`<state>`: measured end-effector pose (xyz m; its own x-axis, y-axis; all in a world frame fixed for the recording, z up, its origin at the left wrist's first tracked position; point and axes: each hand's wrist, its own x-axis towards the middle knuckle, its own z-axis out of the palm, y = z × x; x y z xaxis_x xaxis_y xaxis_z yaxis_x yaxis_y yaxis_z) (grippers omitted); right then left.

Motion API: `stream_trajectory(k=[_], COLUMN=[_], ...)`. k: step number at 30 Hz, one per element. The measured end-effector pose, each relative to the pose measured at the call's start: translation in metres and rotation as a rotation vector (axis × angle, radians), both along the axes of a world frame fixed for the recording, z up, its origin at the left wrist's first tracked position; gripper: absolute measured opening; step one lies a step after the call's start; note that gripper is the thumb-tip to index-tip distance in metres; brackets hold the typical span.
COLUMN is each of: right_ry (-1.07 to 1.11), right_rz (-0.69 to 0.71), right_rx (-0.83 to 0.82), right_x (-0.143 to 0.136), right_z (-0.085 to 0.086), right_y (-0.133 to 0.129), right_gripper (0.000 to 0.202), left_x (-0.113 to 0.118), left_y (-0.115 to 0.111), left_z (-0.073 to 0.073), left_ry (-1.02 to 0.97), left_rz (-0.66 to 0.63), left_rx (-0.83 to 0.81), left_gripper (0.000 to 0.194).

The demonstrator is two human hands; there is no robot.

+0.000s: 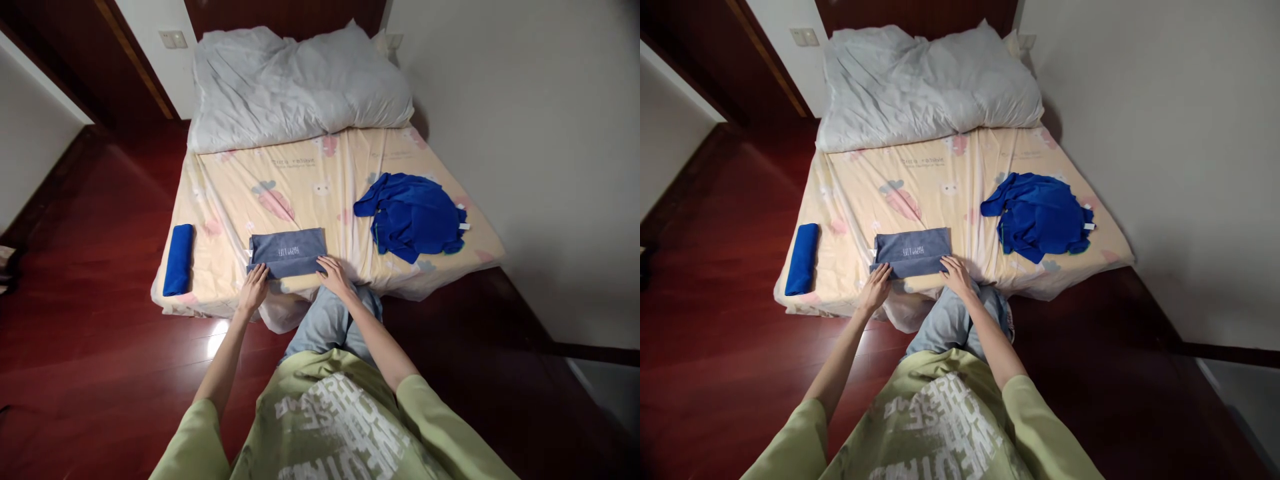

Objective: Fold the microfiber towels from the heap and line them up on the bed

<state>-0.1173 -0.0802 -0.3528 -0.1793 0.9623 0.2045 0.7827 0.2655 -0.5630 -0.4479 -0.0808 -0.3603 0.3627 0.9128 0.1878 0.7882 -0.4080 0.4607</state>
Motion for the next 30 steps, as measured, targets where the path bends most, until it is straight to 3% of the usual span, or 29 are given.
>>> stream_trajectory(k=[12,19,26,30], right_ry=[-0.062,-0.110,-0.019,0.066], right_rz=[-0.001,-0.020,0.030,-0.009], right_rx=[-0.079,-0.096,-0.085,-0.113], right_x=[-0.002,-0.007,0.005,0.005], right_z=[-0.008,-0.010,-0.011,-0.012], right_y=[0.006,0.015,-0.012,-0.012], right_gripper=[0.067,0.064,0.055,0.061], left_x=[-0.008,-0.005,-0.025,-0.036], left_y=[0.009,0.024,-0.005,-0.013], left_z=[-0.013,-0.009,-0.006,-0.012], left_ry=[0.039,0.090,0.086,0.017], left_rz=[0.069,0.065,-0.011,0.001], left_rx=[0.013,0.009,-0.016,-0.089], left_gripper=[0.063,0.064,0.068,0.069])
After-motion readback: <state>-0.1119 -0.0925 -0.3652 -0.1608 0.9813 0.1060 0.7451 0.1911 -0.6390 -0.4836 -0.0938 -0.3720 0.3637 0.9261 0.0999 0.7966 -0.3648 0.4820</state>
